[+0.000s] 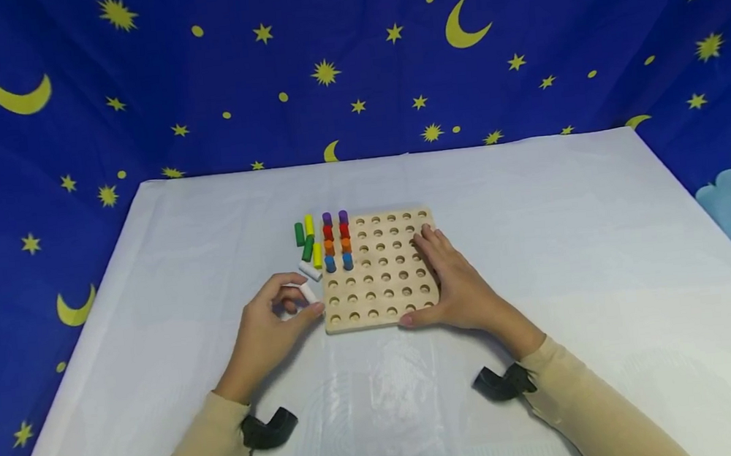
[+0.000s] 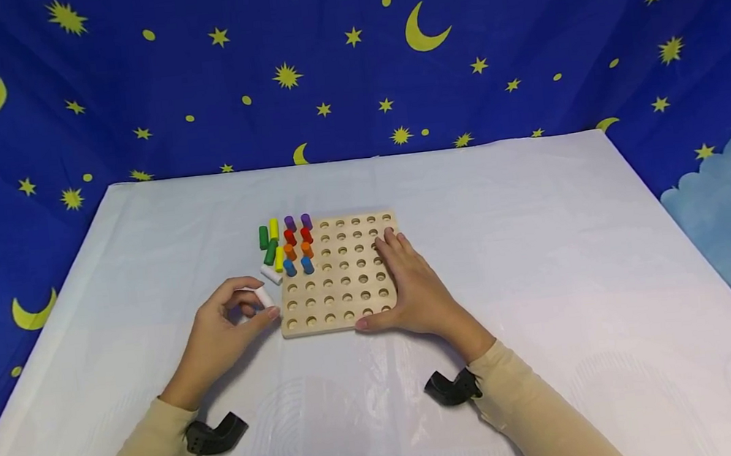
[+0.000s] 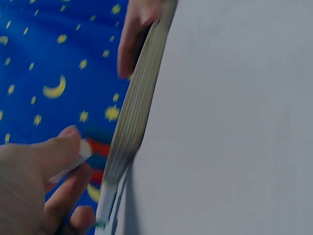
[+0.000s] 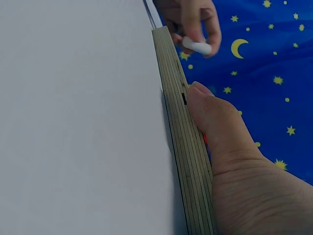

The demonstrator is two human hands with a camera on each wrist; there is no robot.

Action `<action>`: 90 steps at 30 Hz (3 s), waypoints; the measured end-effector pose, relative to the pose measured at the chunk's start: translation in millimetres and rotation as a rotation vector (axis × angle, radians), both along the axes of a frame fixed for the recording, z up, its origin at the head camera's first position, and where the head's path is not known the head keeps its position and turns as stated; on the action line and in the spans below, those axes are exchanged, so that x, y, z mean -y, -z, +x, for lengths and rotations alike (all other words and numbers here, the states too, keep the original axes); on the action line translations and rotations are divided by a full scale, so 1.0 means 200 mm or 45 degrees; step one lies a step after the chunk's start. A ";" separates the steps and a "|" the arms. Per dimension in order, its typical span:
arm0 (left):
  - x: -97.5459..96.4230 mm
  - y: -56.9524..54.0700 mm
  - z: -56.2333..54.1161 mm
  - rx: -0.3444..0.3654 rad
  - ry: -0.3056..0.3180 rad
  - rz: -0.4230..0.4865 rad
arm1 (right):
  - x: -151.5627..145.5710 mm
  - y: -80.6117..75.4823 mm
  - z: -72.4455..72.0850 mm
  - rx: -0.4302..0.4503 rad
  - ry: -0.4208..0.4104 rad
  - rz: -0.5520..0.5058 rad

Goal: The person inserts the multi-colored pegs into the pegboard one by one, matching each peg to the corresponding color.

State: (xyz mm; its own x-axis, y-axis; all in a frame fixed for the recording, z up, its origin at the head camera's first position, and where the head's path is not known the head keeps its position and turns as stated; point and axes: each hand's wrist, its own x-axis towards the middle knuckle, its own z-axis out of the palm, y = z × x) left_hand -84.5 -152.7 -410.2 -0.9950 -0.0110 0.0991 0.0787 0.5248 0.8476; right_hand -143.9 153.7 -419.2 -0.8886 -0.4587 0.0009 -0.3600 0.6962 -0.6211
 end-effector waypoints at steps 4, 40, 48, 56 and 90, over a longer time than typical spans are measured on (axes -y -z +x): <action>-0.09 -0.01 -0.01 0.020 0.024 0.095 | 0.00 0.00 0.00 -0.002 -0.003 0.005; -0.28 0.01 -0.13 -0.414 0.020 -0.146 | 0.00 -0.01 0.01 -0.019 -0.019 -0.003; -0.17 0.01 -0.11 -0.409 -0.133 -0.100 | 0.00 0.00 0.01 -0.017 -0.020 -0.005; -0.07 0.04 -0.15 -0.112 -0.297 -0.402 | 0.00 0.01 0.01 -0.015 -0.011 -0.001; -0.11 0.04 -0.11 -0.248 -0.013 -0.025 | 0.01 0.00 0.01 -0.024 -0.022 -0.001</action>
State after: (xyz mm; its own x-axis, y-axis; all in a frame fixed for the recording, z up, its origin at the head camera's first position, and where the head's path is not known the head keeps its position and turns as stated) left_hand -106.4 -131.1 -418.8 -0.9569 -0.0168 0.2898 0.2347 0.5426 0.8065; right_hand -142.0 151.2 -418.6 -0.8805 -0.4738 0.0182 -0.3835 0.6891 -0.6149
